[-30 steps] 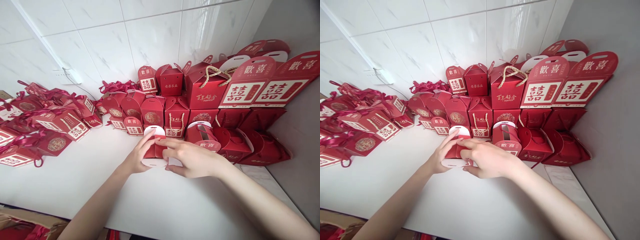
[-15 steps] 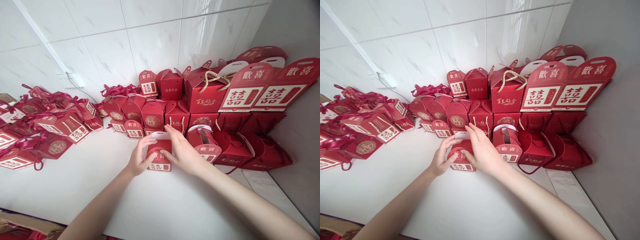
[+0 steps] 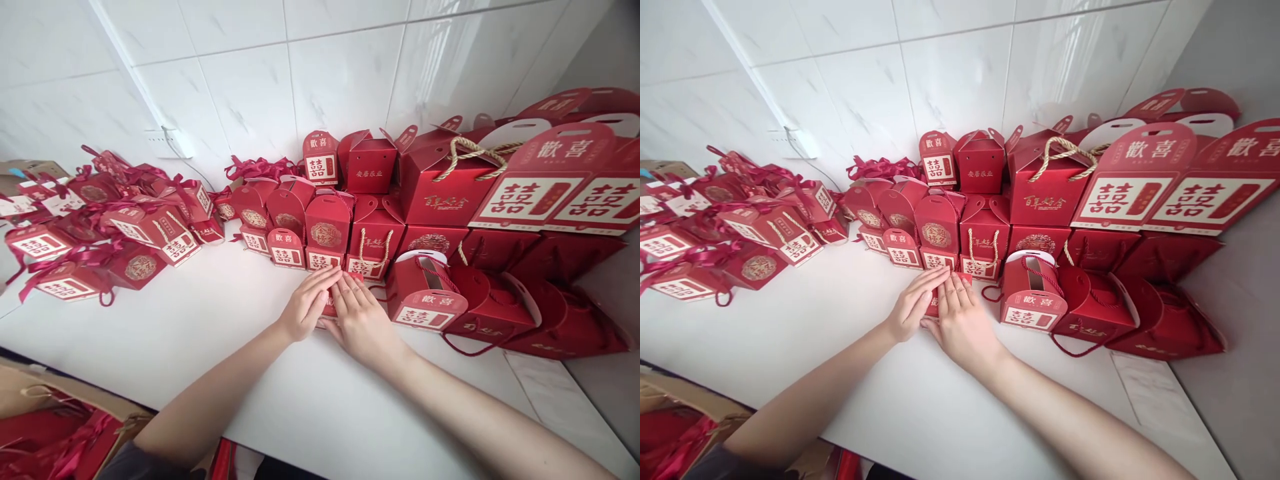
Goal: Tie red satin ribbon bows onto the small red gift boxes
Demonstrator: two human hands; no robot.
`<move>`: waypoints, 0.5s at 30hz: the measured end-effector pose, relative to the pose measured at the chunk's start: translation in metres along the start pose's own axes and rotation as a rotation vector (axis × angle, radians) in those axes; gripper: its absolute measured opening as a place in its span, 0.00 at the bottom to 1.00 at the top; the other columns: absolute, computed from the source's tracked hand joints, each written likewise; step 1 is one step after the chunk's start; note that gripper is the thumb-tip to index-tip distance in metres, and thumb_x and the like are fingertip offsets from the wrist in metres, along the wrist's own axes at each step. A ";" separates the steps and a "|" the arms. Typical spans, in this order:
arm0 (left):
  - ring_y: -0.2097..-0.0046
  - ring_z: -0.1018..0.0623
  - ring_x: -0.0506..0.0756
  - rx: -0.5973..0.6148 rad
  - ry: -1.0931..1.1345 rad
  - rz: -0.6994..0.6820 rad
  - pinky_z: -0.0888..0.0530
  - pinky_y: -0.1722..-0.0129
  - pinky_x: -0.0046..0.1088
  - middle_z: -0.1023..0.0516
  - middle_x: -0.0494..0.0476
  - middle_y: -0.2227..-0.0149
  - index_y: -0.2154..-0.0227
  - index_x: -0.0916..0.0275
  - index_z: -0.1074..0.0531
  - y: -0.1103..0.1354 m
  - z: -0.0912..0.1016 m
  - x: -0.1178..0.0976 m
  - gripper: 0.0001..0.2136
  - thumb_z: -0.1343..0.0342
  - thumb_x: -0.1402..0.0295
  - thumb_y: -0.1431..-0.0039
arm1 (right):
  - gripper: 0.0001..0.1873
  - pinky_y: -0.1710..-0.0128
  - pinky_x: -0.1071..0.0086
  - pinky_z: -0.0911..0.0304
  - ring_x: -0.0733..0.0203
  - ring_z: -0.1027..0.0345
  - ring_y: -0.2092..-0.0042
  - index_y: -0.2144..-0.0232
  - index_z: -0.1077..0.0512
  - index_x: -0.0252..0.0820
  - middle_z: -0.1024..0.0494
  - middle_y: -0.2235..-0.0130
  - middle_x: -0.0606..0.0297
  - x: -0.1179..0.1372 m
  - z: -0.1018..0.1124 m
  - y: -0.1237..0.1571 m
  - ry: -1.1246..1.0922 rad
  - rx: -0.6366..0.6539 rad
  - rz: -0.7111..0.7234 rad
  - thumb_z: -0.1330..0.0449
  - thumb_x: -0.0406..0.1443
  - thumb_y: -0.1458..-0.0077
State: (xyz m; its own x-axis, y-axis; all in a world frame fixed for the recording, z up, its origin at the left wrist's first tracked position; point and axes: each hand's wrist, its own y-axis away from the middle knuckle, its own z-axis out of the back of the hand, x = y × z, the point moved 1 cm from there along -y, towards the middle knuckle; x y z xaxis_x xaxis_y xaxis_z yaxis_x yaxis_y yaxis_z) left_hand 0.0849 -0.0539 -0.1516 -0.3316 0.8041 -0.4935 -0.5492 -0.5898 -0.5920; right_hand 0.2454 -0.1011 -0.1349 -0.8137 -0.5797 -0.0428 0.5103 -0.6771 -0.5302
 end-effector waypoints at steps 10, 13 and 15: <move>0.41 0.32 0.63 -0.767 -0.498 0.805 0.36 0.40 0.49 0.31 0.69 0.46 0.55 0.68 0.30 0.012 0.121 0.152 0.10 0.48 0.70 0.36 | 0.34 0.41 0.51 0.38 0.40 0.36 0.40 0.44 0.33 0.17 0.32 0.42 0.36 -0.001 -0.011 0.004 0.059 -0.148 0.018 0.49 0.47 0.35; 0.49 0.26 0.59 -0.707 -0.483 0.915 0.26 0.50 0.45 0.28 0.62 0.48 0.49 0.65 0.31 0.013 0.136 0.191 0.16 0.45 0.63 0.36 | 0.35 0.40 0.51 0.38 0.39 0.37 0.39 0.44 0.34 0.17 0.32 0.41 0.37 -0.002 -0.012 0.003 0.056 -0.153 0.016 0.48 0.48 0.36; 0.49 0.26 0.59 -0.695 -0.473 0.946 0.26 0.50 0.45 0.29 0.62 0.47 0.47 0.64 0.32 0.011 0.141 0.208 0.17 0.45 0.63 0.36 | 0.34 0.41 0.51 0.38 0.39 0.37 0.39 0.43 0.34 0.18 0.32 0.41 0.37 -0.002 -0.013 0.003 0.054 -0.151 0.017 0.47 0.47 0.37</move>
State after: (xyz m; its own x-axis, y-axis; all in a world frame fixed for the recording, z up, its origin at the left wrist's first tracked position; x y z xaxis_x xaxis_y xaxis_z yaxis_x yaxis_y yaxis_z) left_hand -0.0984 0.1174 -0.1703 -0.6932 -0.0883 -0.7153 0.5217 -0.7463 -0.4134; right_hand 0.2448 -0.0956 -0.1474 -0.8211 -0.5625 -0.0964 0.4800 -0.5892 -0.6500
